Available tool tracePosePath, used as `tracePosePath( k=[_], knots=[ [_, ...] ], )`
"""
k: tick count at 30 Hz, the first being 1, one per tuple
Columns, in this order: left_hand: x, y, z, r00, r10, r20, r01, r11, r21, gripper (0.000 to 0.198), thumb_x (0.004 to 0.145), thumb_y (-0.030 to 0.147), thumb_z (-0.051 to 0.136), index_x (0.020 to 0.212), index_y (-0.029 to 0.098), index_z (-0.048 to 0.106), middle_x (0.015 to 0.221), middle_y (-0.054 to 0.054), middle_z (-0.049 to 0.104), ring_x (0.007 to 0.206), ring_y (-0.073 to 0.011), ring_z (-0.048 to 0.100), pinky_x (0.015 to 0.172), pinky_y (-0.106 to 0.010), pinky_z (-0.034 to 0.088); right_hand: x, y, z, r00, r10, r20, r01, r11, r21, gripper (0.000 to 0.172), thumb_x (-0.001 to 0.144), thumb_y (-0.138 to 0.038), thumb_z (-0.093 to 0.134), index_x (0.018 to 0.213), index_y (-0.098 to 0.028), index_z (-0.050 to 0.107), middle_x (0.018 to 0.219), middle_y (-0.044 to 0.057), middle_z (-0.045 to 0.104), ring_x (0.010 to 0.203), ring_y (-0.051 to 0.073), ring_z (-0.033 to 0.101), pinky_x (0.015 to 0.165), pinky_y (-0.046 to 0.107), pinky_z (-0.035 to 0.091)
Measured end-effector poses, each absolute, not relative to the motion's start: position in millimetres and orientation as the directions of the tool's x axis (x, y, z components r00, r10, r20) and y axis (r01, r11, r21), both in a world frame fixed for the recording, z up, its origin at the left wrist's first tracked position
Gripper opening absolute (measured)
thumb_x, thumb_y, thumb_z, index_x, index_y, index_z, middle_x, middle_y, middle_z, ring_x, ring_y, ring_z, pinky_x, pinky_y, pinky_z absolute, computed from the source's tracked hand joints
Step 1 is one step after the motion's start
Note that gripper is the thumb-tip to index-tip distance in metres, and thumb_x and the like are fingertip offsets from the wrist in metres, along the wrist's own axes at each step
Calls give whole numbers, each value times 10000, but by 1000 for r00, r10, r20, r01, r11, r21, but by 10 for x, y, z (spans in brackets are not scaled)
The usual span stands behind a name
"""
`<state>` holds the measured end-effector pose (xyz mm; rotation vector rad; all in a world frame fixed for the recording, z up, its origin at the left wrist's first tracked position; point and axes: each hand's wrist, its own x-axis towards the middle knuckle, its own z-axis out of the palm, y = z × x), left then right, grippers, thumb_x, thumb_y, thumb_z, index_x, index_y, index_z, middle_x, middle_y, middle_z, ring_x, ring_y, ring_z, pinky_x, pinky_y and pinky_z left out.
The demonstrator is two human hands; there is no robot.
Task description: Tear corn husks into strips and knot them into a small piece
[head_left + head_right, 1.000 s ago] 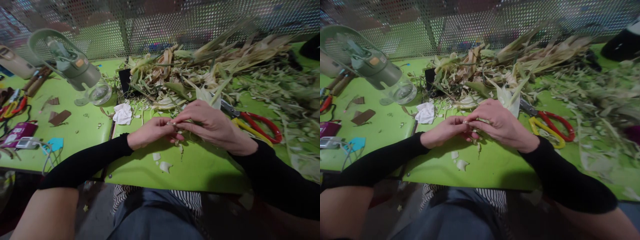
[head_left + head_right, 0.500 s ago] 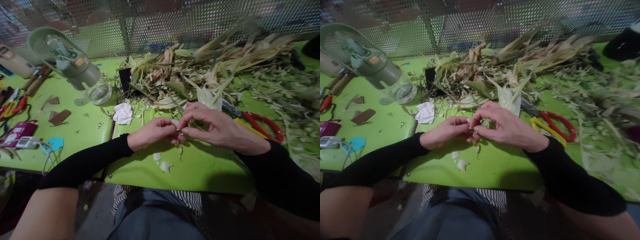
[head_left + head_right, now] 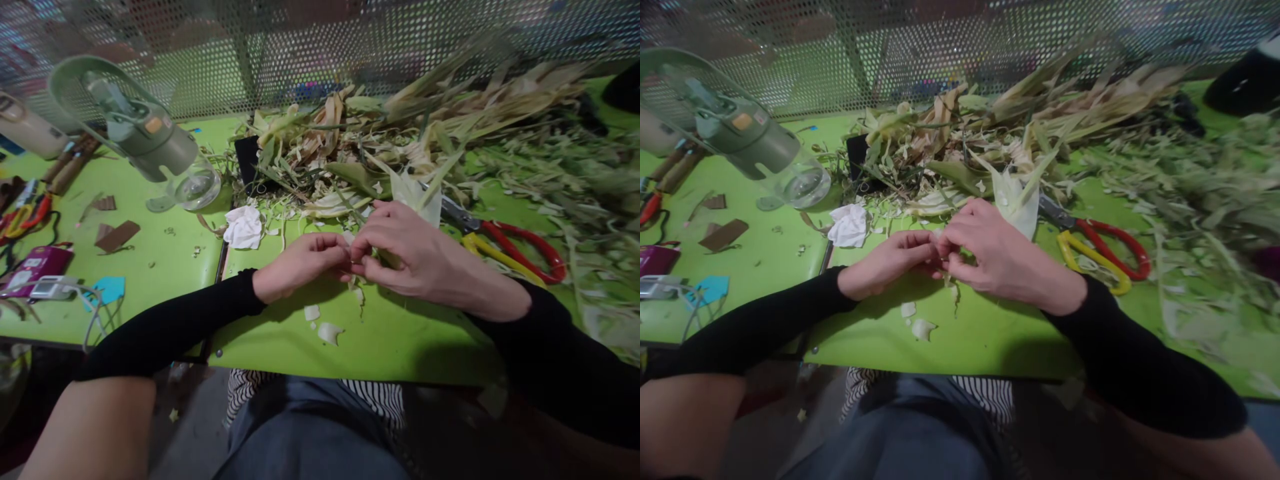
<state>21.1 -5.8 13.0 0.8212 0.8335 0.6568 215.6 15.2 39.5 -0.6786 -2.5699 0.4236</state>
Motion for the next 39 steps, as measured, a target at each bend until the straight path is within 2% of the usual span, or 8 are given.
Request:
tracePosePath(
  k=[7,12,19,24,30,39],
  knots=[
    [202,-46,65,511,793,-331,-186,478,858,182,984,82,577,851,107,699,824,-34,736,711,-73,657,816,-253,539,2150,108,390,-764,544,349,466,838,-285,182,956,-167,512,808,-227,598,728,33,633,786,228,543,921,453,468],
    [190,-38,39,512,809,-290,-225,451,864,166,969,121,598,887,112,742,875,-54,765,773,-90,672,890,-282,555,2150,113,389,-751,555,359,493,832,-254,168,952,-166,518,840,-226,628,776,57,662,818,246,560,872,445,477],
    [185,-45,24,515,814,-269,-196,418,887,52,894,101,696,933,119,725,859,-30,760,759,-78,675,840,-249,555,2149,78,371,-728,587,356,553,808,-202,211,950,-148,491,814,-229,631,791,67,650,832,252,550,938,493,477],
    [163,-44,-27,551,804,-222,-238,407,882,145,862,168,783,987,115,728,960,-47,770,762,-81,670,829,-260,556,2118,49,393,-722,608,331,588,791,-169,198,963,-153,493,846,-262,610,827,70,646,850,281,556,898,492,489],
    [158,-44,-77,572,798,-190,-333,437,835,201,869,232,821,1017,121,743,935,-43,760,828,-102,693,896,-287,556,2154,54,366,-721,588,366,589,799,-122,163,973,-160,483,888,-244,595,840,60,628,816,251,565,871,456,482],
    [199,-73,-62,537,818,-208,-386,457,801,134,889,190,792,1008,143,751,919,-28,762,847,-113,700,951,-315,553,2155,74,390,-687,623,375,576,781,-242,154,965,-158,458,862,-235,543,816,49,633,810,236,576,907,439,445]
  ],
)
